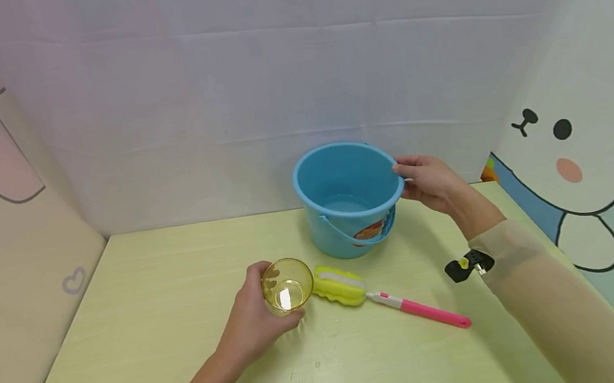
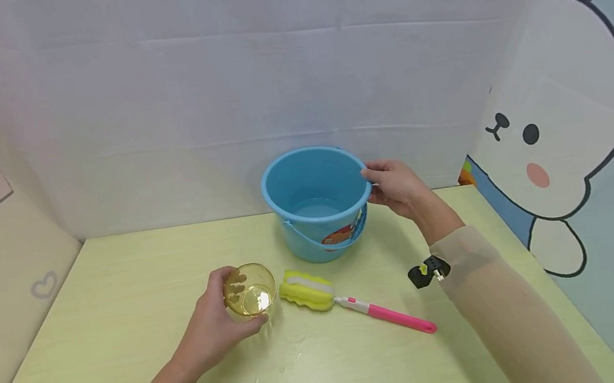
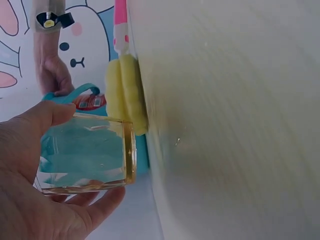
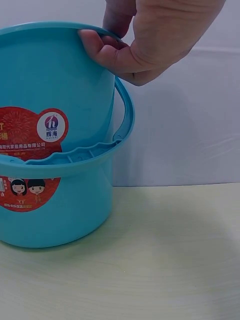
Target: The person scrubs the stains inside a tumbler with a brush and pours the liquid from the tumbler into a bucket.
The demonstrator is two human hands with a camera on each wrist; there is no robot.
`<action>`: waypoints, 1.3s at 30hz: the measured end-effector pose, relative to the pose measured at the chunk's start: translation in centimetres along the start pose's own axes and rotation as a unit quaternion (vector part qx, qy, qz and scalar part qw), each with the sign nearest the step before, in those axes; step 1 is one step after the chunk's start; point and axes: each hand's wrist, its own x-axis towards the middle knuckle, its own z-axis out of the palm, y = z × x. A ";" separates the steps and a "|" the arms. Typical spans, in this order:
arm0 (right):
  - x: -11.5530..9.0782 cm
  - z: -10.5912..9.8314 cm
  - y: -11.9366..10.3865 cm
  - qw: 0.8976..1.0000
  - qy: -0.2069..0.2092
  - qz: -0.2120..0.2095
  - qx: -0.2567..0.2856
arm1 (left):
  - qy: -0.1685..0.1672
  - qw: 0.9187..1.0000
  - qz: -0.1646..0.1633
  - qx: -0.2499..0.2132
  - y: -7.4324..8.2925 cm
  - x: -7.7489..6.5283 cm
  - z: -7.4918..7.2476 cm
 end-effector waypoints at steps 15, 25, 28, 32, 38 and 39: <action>0.0 -0.1 0.0 1.000 0.001 0.002 0.004 | -0.028 1.000 -0.001 -0.008 0.1 -1.2 1.4; -0.1 -0.1 0.0 1.000 0.001 0.002 -0.001 | -0.043 0.999 -0.005 -0.007 0.2 -1.6 1.8; -0.1 -0.1 0.1 1.000 0.000 0.002 -0.001 | -0.046 0.999 -0.007 -0.007 0.1 -1.7 1.8; -0.1 -0.1 0.1 1.000 -0.001 0.002 0.004 | -0.048 0.999 -0.012 -0.005 0.1 -1.8 1.8; -0.1 0.0 0.1 1.000 0.001 0.003 0.005 | -0.051 0.999 -0.016 -0.004 0.0 -1.8 1.8; -0.1 0.0 0.1 1.000 0.001 0.003 0.004 | -0.051 0.999 -0.016 -0.003 -0.1 -1.8 1.7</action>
